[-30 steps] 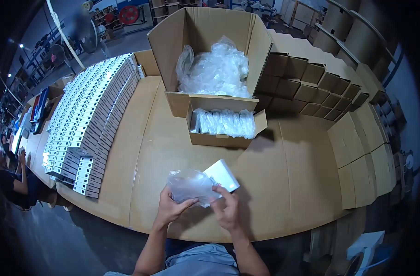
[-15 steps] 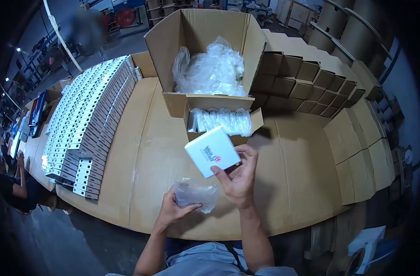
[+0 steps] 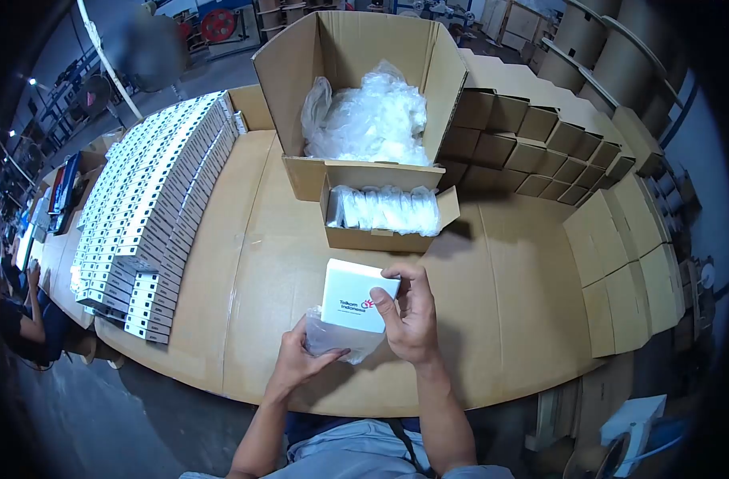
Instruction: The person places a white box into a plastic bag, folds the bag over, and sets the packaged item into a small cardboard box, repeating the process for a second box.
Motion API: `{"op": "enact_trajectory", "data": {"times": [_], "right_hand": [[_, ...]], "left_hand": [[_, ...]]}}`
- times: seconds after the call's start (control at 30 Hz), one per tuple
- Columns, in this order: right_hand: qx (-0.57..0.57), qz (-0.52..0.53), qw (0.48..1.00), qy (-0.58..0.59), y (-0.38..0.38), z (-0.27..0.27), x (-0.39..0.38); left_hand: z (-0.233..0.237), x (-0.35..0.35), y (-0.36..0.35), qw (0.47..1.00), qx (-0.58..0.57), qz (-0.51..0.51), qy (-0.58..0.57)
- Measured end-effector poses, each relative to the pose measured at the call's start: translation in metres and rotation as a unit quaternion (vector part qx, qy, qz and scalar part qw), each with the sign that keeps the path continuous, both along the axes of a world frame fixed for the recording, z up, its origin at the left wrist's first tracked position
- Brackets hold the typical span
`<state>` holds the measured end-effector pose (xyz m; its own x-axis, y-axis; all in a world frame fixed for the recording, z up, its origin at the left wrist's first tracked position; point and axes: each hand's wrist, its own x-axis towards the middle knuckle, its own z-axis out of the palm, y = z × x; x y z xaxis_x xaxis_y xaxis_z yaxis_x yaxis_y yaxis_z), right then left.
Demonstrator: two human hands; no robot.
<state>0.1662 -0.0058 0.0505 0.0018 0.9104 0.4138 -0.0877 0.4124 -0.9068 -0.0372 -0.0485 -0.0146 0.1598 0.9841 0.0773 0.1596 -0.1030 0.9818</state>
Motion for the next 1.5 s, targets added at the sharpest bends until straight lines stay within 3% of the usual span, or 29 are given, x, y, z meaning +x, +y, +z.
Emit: {"op": "enact_trajectory", "data": {"times": [0.27,0.47,0.6,0.63,0.77,0.9,1.0,1.13,1.17,1.27,1.37,1.5], "right_hand": [[-0.049,0.020,0.997,-0.062,0.006,0.000,-0.007],[-0.116,0.028,0.985,-0.128,0.012,-0.004,-0.008],[-0.163,0.067,0.979,-0.105,0.005,-0.017,-0.005],[-0.178,0.110,0.976,-0.057,0.003,-0.024,0.000],[-0.184,0.105,0.969,0.125,-0.018,-0.036,0.003],[-0.247,0.075,0.961,0.099,-0.030,-0.063,0.002],[-0.240,0.052,0.967,0.070,-0.032,-0.066,-0.006],[-0.238,0.041,0.968,0.060,-0.033,-0.073,-0.008],[-0.236,0.031,0.970,0.052,-0.033,-0.073,-0.009],[-0.150,0.016,0.987,0.047,-0.034,-0.072,-0.009],[-0.090,0.023,0.992,0.083,-0.029,-0.063,-0.014],[-0.099,0.086,0.988,0.085,-0.032,-0.061,-0.002]], "left_hand": [[0.005,0.003,0.000,0.999,-0.011,-0.011,0.029],[-0.003,0.003,0.000,0.990,-0.044,0.001,-0.131],[-0.007,0.001,-0.003,0.972,-0.116,0.005,-0.205],[-0.006,0.000,-0.004,0.969,-0.129,0.010,-0.209],[-0.018,-0.001,-0.002,0.966,-0.099,0.042,-0.233],[-0.021,-0.005,0.003,0.979,-0.068,0.025,-0.190],[-0.031,-0.006,0.007,0.945,-0.097,0.054,-0.309],[-0.034,-0.009,0.005,0.965,-0.086,0.075,-0.235],[-0.038,-0.012,0.004,0.978,-0.086,0.089,-0.168],[-0.016,-0.005,0.005,0.986,-0.026,0.114,-0.120],[-0.002,-0.002,0.010,0.985,0.020,0.089,-0.145],[-0.006,-0.002,0.008,0.978,0.047,0.045,-0.196]]}}
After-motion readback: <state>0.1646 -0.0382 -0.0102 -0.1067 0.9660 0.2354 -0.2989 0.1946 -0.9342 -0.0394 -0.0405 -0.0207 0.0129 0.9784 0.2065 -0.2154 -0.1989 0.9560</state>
